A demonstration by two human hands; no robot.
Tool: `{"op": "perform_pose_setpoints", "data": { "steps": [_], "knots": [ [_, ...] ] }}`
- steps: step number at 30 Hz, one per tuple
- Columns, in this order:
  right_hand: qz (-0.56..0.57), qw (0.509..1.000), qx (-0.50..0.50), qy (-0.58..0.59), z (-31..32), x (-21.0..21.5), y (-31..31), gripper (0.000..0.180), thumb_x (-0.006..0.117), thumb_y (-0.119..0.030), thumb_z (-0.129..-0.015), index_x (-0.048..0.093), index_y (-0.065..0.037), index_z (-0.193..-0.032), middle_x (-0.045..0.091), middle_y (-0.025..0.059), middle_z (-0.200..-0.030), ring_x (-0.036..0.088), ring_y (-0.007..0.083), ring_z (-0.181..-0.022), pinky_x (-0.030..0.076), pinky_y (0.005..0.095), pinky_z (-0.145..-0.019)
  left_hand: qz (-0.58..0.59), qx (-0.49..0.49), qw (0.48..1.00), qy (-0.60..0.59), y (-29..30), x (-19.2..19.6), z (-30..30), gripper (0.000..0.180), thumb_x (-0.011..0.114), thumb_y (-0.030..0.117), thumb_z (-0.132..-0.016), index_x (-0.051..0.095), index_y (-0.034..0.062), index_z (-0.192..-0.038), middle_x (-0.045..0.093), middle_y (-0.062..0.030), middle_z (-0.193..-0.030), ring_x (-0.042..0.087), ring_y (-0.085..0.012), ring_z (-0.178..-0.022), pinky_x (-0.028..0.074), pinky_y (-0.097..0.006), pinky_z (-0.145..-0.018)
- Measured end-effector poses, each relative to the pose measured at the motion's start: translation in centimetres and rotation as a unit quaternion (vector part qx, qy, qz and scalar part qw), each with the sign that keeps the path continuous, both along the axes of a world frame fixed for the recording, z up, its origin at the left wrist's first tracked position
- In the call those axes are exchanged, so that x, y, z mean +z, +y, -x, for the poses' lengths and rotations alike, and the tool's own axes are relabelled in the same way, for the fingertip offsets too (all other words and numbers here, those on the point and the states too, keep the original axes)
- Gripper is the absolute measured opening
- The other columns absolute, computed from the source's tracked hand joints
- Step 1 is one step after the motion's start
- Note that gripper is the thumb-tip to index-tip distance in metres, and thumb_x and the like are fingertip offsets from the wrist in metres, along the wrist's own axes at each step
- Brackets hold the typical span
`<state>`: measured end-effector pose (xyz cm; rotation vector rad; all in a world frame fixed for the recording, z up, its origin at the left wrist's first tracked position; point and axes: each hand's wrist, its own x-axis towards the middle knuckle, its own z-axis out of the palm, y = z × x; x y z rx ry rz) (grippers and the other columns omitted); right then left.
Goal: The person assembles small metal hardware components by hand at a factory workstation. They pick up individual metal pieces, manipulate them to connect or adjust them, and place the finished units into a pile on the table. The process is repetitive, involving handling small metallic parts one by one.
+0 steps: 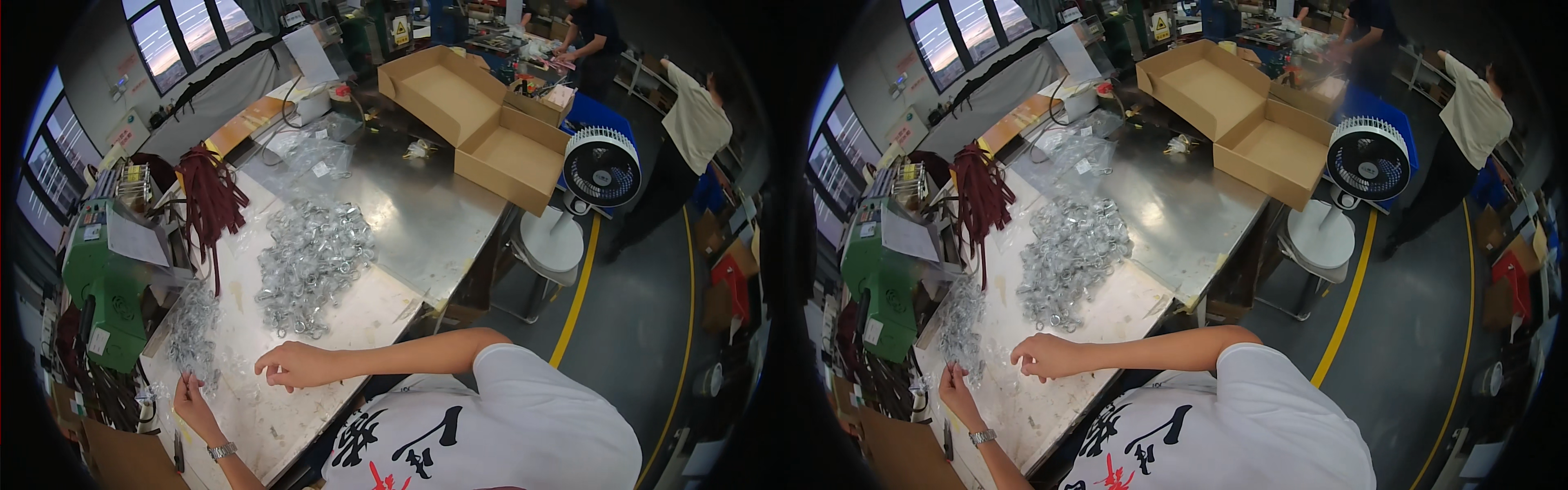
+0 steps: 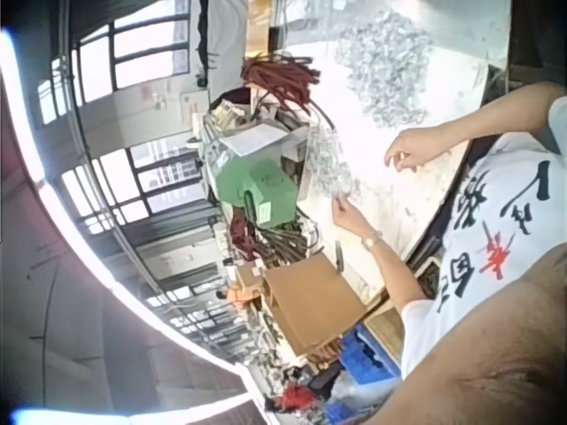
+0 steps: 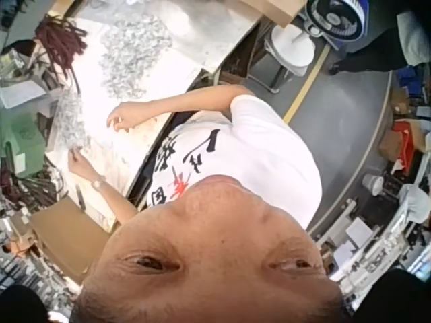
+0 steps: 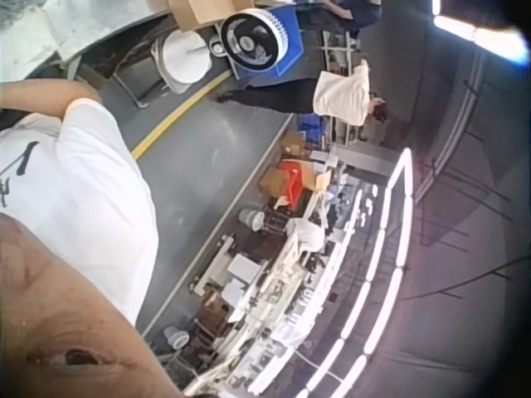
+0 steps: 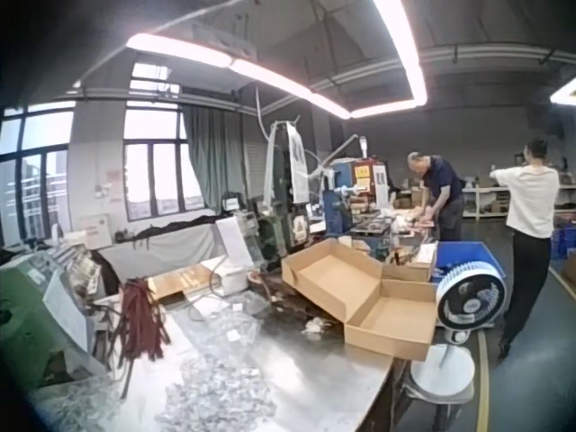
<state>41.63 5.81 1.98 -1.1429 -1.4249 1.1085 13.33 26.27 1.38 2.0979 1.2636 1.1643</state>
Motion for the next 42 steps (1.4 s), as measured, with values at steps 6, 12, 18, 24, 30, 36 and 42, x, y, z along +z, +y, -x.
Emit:
{"op": "perform_pose_setpoints", "data": {
  "steps": [6, 12, 18, 24, 30, 36, 42],
  "knots": [
    [0.013, 1.0, -0.023, -0.001, 0.9, 0.7, 4.8, 0.035, 0.066, -0.019, -0.103, 0.061, 0.006, -0.126, 0.075, 0.0153, -0.095, 0.074, 0.0187, -0.07, 0.06, 0.0324, -0.055, 0.304, -0.194, 0.922, -0.141, -8.0, 3.9, -4.8, 0.016, 0.06, 0.004, -0.104, 0.066, -0.0026, -0.118, 0.072, -0.0067, -0.083, 0.044, -0.0001, -0.049, 0.027, -0.018, -0.042],
    [0.04, 0.999, 0.01, 0.035, 1.6, -1.4, 6.2, 0.024, 0.07, -0.017, -0.1, 0.067, 0.007, -0.096, 0.072, 0.0116, -0.073, 0.07, 0.0158, -0.061, 0.057, 0.0313, -0.052, 0.342, -0.2, 0.91, -0.118, -9.8, 2.6, -5.6, 0.014, 0.063, 0.002, -0.101, 0.061, -0.0008, -0.115, 0.073, -0.0097, -0.082, 0.046, -0.0015, -0.048, 0.03, -0.019, -0.042],
    [0.017, 0.999, -0.033, -0.007, 2.2, -0.8, 6.3, 0.019, 0.072, -0.013, -0.095, 0.07, 0.005, -0.091, 0.071, 0.0091, -0.069, 0.068, 0.0139, -0.057, 0.054, 0.0299, -0.052, 0.396, -0.168, 0.878, -0.211, -9.2, 1.2, -4.1, 0.012, 0.063, 0.009, -0.105, 0.063, -0.0019, -0.109, 0.072, -0.0088, -0.079, 0.041, -0.0022, -0.045, 0.028, -0.019, -0.041],
    [0.041, 0.999, -0.013, 0.003, 2.4, -0.3, 6.6, 0.018, 0.072, -0.014, -0.095, 0.071, 0.004, -0.091, 0.071, 0.0077, -0.068, 0.065, 0.0119, -0.056, 0.051, 0.0279, -0.051, 0.366, -0.148, 0.892, -0.22, -10.2, 1.3, -4.4, 0.019, 0.062, 0.014, -0.108, 0.065, -0.0005, -0.097, 0.067, -0.0061, -0.072, 0.039, -0.0025, -0.043, 0.026, -0.02, -0.041],
    [0.068, 0.995, -0.007, 0.078, 2.1, -1.0, 6.5, 0.02, 0.072, -0.018, -0.098, 0.074, 0.002, -0.093, 0.07, 0.0046, -0.07, 0.064, 0.0102, -0.057, 0.05, 0.0268, -0.05, 0.364, -0.131, 0.881, -0.271, -9.8, -0.5, -4.7, 0.026, 0.062, 0.019, -0.109, 0.063, 0.0015, -0.091, 0.063, -0.005, -0.066, 0.039, -0.0023, -0.043, 0.025, -0.02, -0.04],
    [0.1, 0.991, 0.01, 0.089, 2.8, -0.7, 6.8, 0.026, 0.069, -0.022, -0.102, 0.075, 0.002, -0.097, 0.069, 0.0043, -0.073, 0.065, 0.0094, -0.061, 0.055, 0.0272, -0.052, 0.365, -0.11, 0.882, -0.277, -10.6, -0.2, -4.4, 0.026, 0.061, 0.023, -0.11, 0.066, 0.0, -0.098, 0.069, -0.0072, -0.075, 0.042, -0.0022, -0.045, 0.028, -0.02, -0.04],
    [0.104, 0.99, -0.038, 0.085, 0.8, -0.6, 6.4, 0.027, 0.07, -0.021, -0.103, 0.079, 0.003, -0.109, 0.072, 0.0057, -0.086, 0.064, 0.0093, -0.067, 0.056, 0.0247, -0.057, 0.394, -0.125, 0.876, -0.249, -10.7, 1.4, -5.5, 0.019, 0.064, 0.015, -0.106, 0.07, -0.0029, -0.107, 0.075, -0.0087, -0.089, 0.044, -0.0017, -0.051, 0.032, -0.018, -0.045]
  ]
}}
